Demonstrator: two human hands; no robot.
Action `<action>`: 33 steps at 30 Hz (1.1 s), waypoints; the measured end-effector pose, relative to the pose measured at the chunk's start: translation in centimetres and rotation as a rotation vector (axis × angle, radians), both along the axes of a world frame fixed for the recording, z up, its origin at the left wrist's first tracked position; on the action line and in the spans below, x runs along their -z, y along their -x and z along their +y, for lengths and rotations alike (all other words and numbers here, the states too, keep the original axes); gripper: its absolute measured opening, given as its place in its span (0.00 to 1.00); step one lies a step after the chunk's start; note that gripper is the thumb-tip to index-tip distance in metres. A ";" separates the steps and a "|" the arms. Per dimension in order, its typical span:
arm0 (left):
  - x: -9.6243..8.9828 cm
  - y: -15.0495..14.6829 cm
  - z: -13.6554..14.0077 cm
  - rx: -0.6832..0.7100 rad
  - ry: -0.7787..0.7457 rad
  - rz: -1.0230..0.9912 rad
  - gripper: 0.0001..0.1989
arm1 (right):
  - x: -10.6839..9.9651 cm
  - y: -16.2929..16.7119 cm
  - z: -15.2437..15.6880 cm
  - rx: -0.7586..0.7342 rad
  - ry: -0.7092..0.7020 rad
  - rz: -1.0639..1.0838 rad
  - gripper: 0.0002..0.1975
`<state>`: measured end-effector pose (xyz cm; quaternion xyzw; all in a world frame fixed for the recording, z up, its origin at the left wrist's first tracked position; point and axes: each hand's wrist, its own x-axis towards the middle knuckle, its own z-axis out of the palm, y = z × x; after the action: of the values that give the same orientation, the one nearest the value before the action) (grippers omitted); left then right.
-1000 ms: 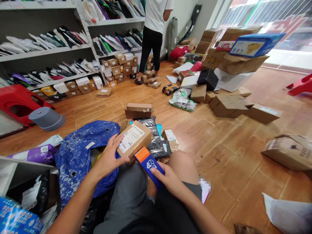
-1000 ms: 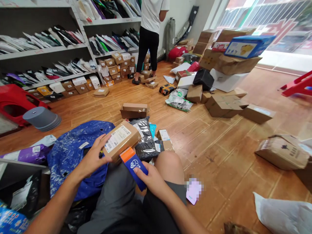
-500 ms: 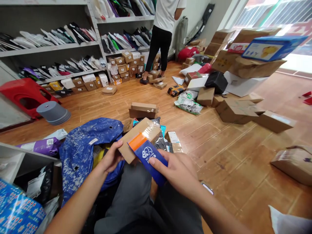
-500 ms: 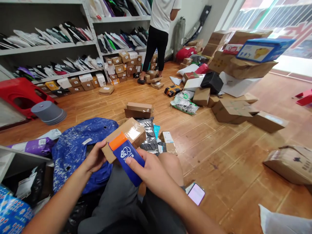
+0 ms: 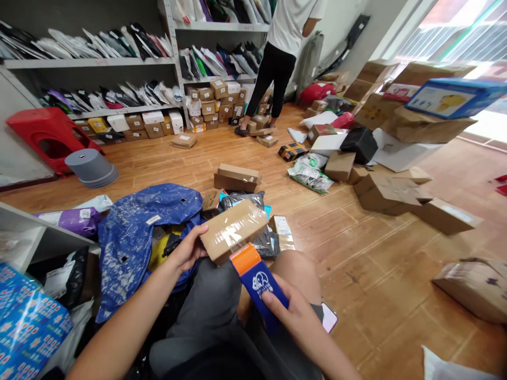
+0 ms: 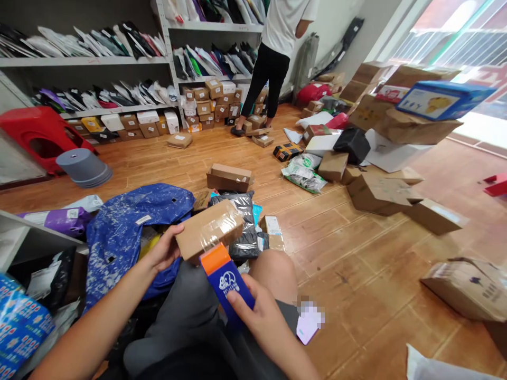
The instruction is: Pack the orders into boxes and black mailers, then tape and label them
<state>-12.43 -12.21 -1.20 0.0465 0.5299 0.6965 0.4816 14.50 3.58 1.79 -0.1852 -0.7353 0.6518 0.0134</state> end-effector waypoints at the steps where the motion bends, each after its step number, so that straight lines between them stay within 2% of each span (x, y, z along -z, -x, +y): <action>1: 0.0 0.2 -0.1 0.002 0.000 -0.008 0.37 | 0.9 -1.1 -0.3 0.007 0.002 -0.013 0.28; 4: -0.2 1.1 -0.4 0.067 0.006 -0.046 0.38 | 3.5 -2.7 -1.2 0.068 0.014 -0.052 0.30; 7: -0.2 2.0 -0.2 0.133 0.057 0.049 0.39 | 5.1 -1.7 -1.7 0.102 0.060 -0.071 0.33; 11: 0.3 3.0 0.2 -0.044 0.234 0.506 0.35 | 5.7 1.0 -1.6 0.132 0.102 -0.072 0.35; 15: -0.1 2.6 -0.6 -0.246 0.231 0.772 0.36 | 5.6 2.6 -1.5 0.114 0.069 -0.058 0.34; 16: -0.5 2.1 -0.9 -0.235 0.210 0.866 0.36 | 5.6 2.9 -1.5 0.108 0.063 -0.063 0.34; 18: -1.6 0.8 -1.7 -0.107 0.202 1.069 0.39 | 5.6 3.2 -1.6 0.096 0.068 -0.078 0.34; 20: -2.7 -0.4 -2.3 0.046 0.264 1.233 0.49 | 5.7 3.4 -1.7 0.086 0.094 -0.091 0.34; 22: -3.4 -0.7 -2.5 0.097 0.345 1.278 0.59 | 5.7 3.5 -1.7 0.083 0.121 -0.096 0.35; 24: -3.5 0.0 -2.3 0.090 0.363 1.238 0.57 | 5.7 3.4 -1.7 0.084 0.121 -0.072 0.36; 27: -2.5 1.7 -1.6 -0.003 0.266 1.022 0.43 | 4.7 3.4 -1.5 0.080 0.052 0.013 0.32; 30: -1.2 2.5 -1.0 -0.125 0.178 0.619 0.39 | 2.0 3.4 -1.2 0.087 -0.012 0.070 0.30; 33: -0.6 1.5 -0.7 -0.175 0.123 0.234 0.37 | -1.2 3.8 -0.8 0.043 -0.005 0.073 0.30</action>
<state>-13.97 -12.86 -0.65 0.0514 0.6259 0.6919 0.3563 10.73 2.82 2.97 -0.1771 -0.7318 0.6559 0.0548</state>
